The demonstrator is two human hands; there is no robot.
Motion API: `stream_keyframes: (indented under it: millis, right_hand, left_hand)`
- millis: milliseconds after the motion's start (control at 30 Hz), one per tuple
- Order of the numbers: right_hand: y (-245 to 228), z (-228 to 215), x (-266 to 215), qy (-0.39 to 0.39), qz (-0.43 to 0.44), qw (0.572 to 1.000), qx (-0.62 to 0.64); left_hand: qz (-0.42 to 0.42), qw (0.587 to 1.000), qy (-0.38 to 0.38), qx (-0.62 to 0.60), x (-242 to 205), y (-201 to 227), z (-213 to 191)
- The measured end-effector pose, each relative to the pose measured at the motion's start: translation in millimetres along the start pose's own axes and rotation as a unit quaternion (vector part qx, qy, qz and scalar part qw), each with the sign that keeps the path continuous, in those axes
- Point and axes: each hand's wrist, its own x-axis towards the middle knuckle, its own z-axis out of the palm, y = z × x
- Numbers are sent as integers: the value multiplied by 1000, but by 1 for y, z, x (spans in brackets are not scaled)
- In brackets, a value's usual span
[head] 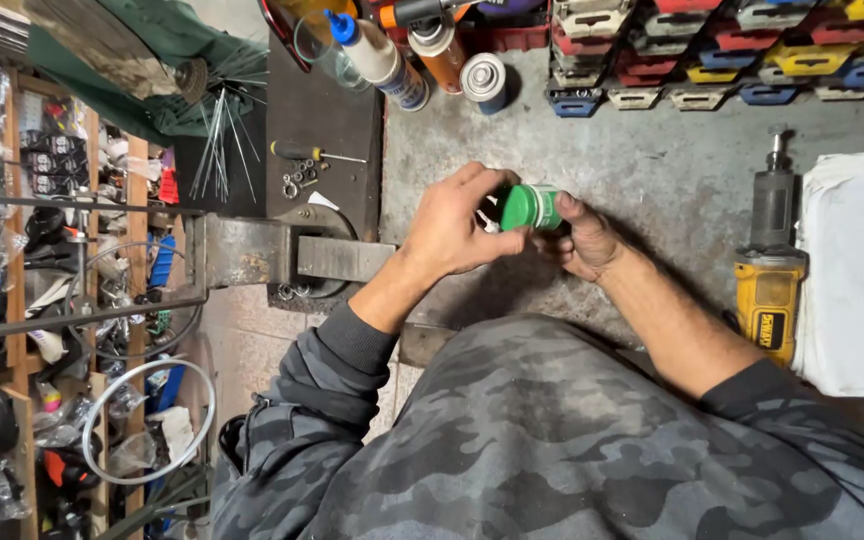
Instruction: The person assembles a bicycle wheel by inserting spokes into the hub and cassette. They handle the wheel, spokes, and small hardware components like nuts and washers. The person also picks up and opens small containers of lubricant or grease from a workbench.
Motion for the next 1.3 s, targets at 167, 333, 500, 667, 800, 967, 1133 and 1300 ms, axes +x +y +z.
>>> stream_keyframes:
  millis: [167, 333, 500, 667, 800, 967, 1133, 1300]
  right_hand:
    - [33, -44, 24, -46, -93, 995, 12]
    - [28, -52, 19, -60, -128, 990, 7]
    - [16, -36, 11, -39, -130, 990, 28]
    - [-8, -11, -3, -51, -129, 990, 31]
    - [-2, -53, 13, -173, -97, 972, 125]
    - [0, -58, 4, -256, -80, 952, 151]
    - [1, -55, 4, -239, -35, 957, 160]
    - [-18, -15, -6, -144, -96, 985, 11]
  left_hand:
    - [-273, 961, -42, -1, 4, 21, 9]
    - [-385, 913, -73, -110, 1, 19, 12]
    - [-38, 996, -69, 47, -3, 38, -1]
    - [-127, 991, -14, -39, -7, 15, 4]
    - [-288, 897, -33, -333, -7, 4, -2]
    - [-242, 866, -46, -435, -18, 6, 6]
    - [-215, 857, -27, -468, -23, 1, 20]
    - [-167, 941, 1, -295, -15, 20, 9]
